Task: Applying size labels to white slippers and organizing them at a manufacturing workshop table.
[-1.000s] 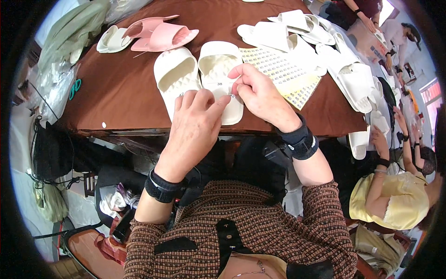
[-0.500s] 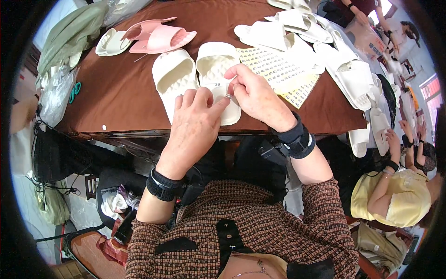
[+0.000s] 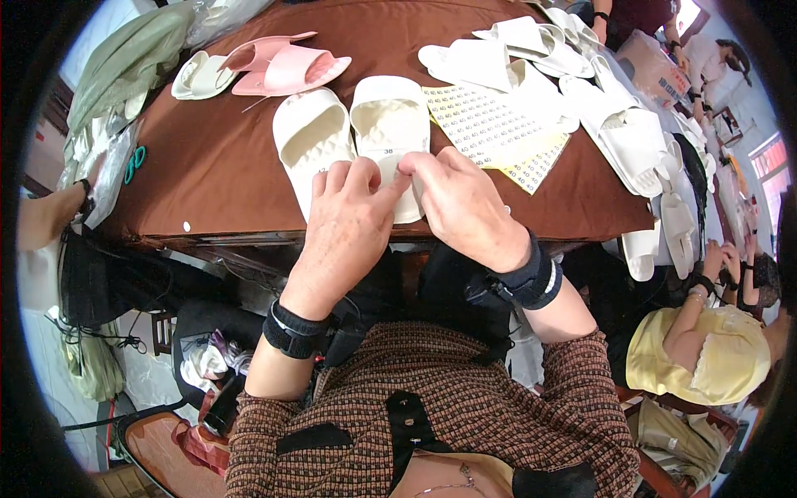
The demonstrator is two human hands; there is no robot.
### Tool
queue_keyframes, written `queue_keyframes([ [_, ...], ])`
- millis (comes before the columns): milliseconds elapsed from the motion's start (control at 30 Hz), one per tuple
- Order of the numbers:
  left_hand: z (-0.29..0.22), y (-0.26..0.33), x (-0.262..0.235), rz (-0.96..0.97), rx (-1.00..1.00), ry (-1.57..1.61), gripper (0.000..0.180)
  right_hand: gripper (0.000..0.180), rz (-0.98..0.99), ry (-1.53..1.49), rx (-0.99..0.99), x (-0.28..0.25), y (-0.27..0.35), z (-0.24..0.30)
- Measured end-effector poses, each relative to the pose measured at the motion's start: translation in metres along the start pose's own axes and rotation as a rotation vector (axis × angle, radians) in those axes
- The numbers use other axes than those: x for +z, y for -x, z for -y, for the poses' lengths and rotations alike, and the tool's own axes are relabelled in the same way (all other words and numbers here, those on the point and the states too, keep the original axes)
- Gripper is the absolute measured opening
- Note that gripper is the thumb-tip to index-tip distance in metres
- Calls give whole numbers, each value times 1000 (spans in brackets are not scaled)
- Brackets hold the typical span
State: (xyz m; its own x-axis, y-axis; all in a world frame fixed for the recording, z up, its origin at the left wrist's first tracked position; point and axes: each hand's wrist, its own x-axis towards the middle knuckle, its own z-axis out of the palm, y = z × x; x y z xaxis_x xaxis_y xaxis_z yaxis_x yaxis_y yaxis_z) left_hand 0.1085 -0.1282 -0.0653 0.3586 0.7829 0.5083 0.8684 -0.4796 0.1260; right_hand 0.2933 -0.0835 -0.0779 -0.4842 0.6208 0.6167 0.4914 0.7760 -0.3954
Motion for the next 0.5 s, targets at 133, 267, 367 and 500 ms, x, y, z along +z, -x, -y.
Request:
queue_keyframes([
  [133, 0, 0, 1, -9, -2, 20, 35, 25, -18, 10, 21, -2, 0, -3],
  [267, 2, 1, 1, -20, 10, 22, 30, 34, -85, -77, 19, -9, 3, -2],
  [367, 2, 2, 2, -32, 13, 25, 28, 29, -59, -118, -11, -8, 9, 5],
  [500, 2, 2, 2, -45, 12, 43, 26, 26, -28, 66, -20, -6, 5, 2],
])
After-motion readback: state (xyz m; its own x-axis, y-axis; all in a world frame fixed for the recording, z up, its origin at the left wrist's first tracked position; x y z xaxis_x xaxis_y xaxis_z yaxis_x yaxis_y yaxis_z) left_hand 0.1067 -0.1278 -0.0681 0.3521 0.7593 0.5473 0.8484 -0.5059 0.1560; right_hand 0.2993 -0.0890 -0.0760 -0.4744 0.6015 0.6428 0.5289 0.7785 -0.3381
